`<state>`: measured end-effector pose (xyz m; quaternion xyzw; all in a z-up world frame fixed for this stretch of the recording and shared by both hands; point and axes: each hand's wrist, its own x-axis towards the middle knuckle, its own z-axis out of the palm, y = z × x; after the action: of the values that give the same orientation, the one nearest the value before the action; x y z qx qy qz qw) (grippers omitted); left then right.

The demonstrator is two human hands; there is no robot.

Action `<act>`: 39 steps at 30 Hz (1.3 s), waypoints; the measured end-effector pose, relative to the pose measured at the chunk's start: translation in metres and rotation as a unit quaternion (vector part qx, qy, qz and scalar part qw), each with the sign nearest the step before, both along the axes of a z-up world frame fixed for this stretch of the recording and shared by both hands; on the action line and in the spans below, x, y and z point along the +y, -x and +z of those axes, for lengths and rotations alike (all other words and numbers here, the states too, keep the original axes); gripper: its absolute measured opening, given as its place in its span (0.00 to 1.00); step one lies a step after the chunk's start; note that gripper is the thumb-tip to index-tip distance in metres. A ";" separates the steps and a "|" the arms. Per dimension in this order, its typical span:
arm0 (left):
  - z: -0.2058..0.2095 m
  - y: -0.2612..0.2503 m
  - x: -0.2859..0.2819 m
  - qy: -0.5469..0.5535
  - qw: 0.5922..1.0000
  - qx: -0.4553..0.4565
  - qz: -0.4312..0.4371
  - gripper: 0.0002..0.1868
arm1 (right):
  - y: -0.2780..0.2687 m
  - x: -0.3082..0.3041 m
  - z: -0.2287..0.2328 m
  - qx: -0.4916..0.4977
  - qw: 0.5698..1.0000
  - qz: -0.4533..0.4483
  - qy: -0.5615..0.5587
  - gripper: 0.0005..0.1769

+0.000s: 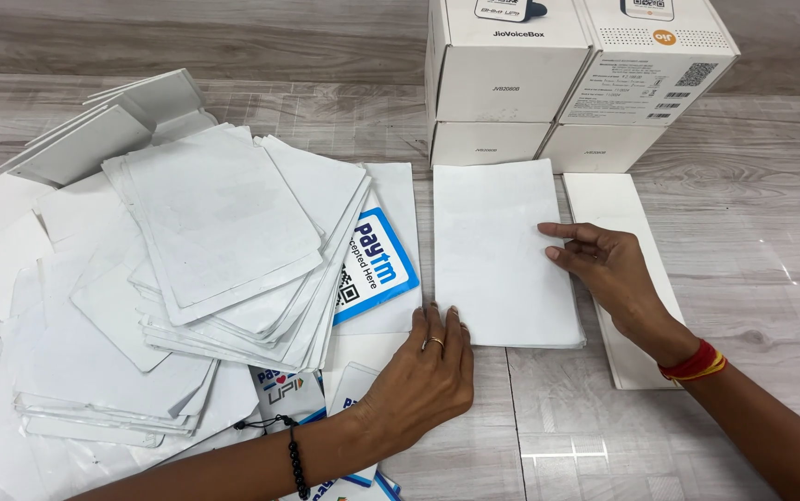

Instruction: The person sorts through a pile of white paper sheets and Paytm UPI cards on a tiled floor. They separate the items into neat stacks while JioVoiceBox product boxes remain stacked nearby.

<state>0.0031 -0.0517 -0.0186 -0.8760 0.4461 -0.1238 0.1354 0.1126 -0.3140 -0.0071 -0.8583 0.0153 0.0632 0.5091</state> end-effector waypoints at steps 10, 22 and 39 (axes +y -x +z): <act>0.005 -0.003 0.002 0.032 0.997 0.051 0.038 0.27 | 0.004 0.012 0.007 -0.086 0.953 0.087 0.279 0.26; 0.023 -0.066 0.096 0.178 0.909 -0.006 0.377 0.14 | 0.034 0.060 0.032 -0.256 0.879 0.199 0.351 0.27; 0.023 -0.022 0.065 0.210 0.937 0.040 0.276 0.15 | 0.032 0.101 0.029 -0.076 0.967 0.228 0.082 0.24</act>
<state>0.0248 0.0128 0.0040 -0.9775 0.1553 -0.1368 -0.0405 0.0802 -0.2130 0.0219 -0.8801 -0.2146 0.1112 0.4086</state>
